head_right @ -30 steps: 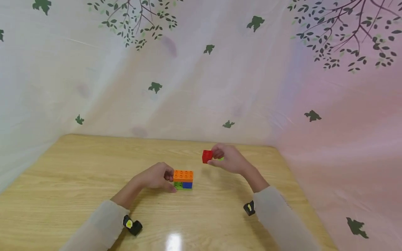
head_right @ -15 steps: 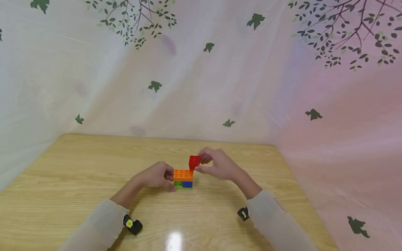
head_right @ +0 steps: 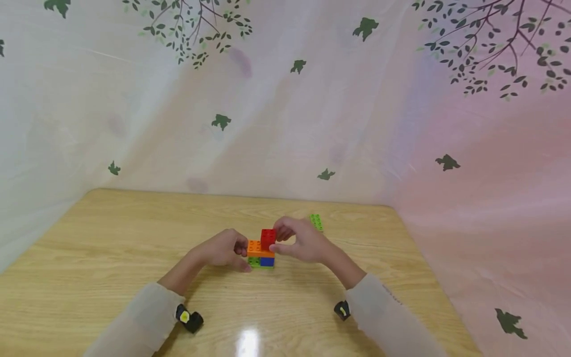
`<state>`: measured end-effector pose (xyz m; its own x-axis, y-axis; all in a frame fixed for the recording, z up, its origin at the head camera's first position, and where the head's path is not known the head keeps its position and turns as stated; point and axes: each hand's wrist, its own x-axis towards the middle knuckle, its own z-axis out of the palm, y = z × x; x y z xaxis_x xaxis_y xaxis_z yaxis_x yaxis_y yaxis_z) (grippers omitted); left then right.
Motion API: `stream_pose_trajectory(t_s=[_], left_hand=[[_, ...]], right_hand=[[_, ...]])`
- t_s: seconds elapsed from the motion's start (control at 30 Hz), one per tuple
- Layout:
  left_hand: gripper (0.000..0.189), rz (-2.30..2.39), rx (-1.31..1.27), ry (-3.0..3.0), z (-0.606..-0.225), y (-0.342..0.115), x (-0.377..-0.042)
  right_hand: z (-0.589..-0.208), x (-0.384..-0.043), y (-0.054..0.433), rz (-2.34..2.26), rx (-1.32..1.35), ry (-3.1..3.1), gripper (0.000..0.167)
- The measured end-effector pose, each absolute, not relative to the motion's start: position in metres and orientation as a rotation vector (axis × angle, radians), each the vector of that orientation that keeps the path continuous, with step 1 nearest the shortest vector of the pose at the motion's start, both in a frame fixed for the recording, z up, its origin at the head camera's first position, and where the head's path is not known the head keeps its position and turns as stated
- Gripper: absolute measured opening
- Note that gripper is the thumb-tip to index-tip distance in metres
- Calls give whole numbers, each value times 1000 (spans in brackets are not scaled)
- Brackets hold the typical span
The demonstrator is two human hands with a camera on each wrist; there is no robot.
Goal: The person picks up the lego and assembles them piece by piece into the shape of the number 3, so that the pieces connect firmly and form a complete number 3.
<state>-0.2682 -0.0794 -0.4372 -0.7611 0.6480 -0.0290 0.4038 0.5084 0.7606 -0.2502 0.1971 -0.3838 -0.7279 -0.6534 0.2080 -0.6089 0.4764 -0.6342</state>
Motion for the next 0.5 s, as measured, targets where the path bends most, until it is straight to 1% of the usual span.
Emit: stream_pose_trajectory(t_s=[0.2, 0.5], left_hand=[[27, 1108, 866, 2447, -437, -80, -268], [27, 1126, 870, 2431, -438, -79, -268]], right_hand=[[-386, -250, 195, -1094, -1155, 2631, 33], [-385, -251, 195, -1088, -1197, 2611, 36]])
